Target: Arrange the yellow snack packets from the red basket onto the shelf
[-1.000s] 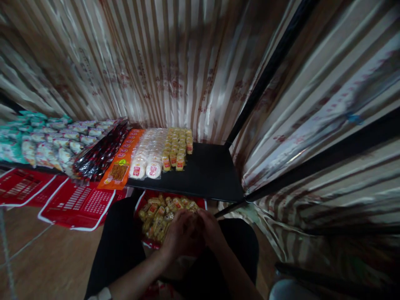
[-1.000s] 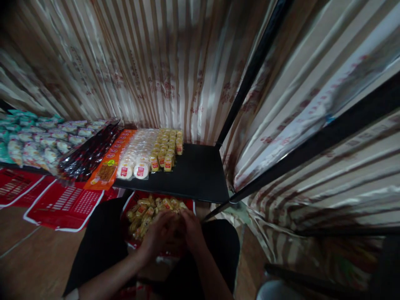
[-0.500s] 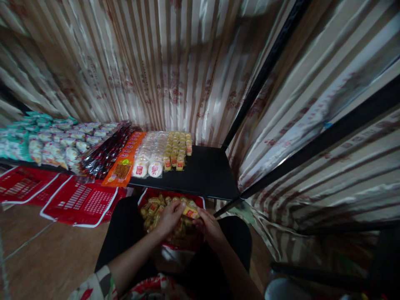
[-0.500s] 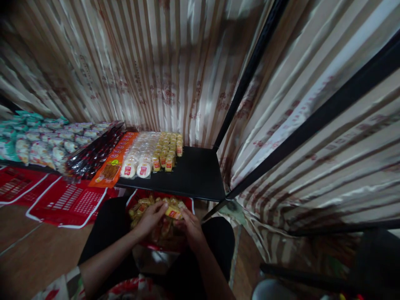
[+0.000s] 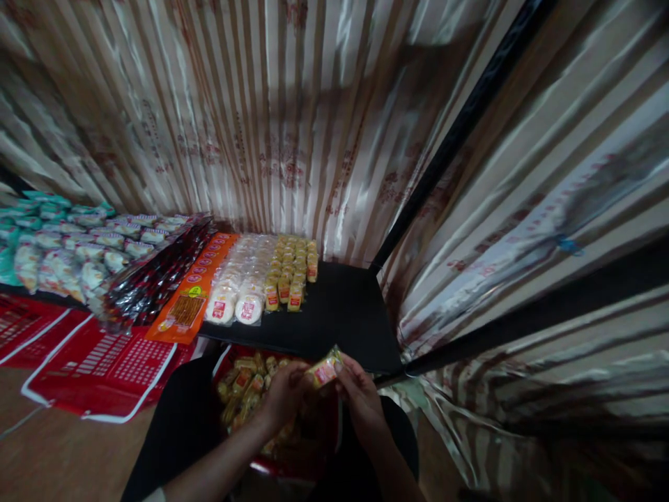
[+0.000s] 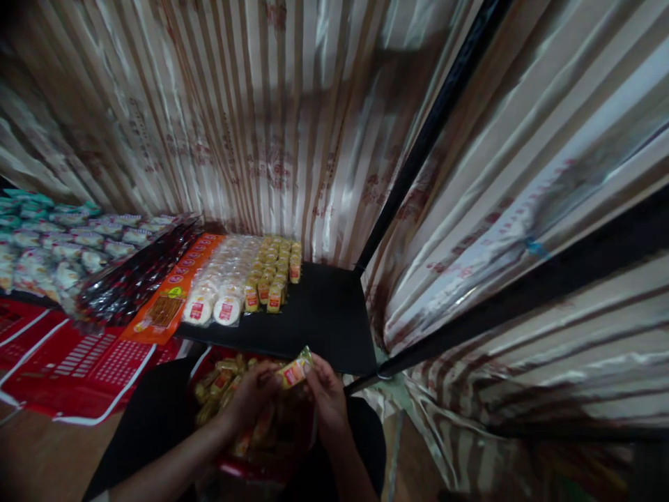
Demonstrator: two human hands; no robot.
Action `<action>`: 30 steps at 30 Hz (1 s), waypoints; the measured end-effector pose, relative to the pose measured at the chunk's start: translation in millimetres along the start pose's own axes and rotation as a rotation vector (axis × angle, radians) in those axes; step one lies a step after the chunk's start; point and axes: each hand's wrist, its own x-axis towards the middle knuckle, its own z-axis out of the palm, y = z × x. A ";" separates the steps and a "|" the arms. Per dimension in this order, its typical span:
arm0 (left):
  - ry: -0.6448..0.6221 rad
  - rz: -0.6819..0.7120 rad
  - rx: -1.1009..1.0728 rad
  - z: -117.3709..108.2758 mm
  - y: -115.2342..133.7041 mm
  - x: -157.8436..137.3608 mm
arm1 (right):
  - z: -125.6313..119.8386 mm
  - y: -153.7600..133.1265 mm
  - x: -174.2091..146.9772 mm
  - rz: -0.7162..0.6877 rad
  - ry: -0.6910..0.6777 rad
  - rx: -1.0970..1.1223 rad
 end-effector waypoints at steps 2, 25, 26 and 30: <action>0.000 0.005 -0.033 7.1 3.2 6.9 | 3.6 -2.7 9.1 -0.022 0.003 0.002; 0.199 0.111 0.251 66.9 29.7 113.9 | 20.6 -28.6 199.8 -0.455 0.188 -0.554; 0.196 0.080 0.250 66.6 33.1 118.2 | 21.3 -29.2 207.1 -0.486 0.204 -0.598; 0.176 0.020 0.232 62.1 46.2 133.2 | 24.8 -30.2 229.8 -0.540 0.203 -0.699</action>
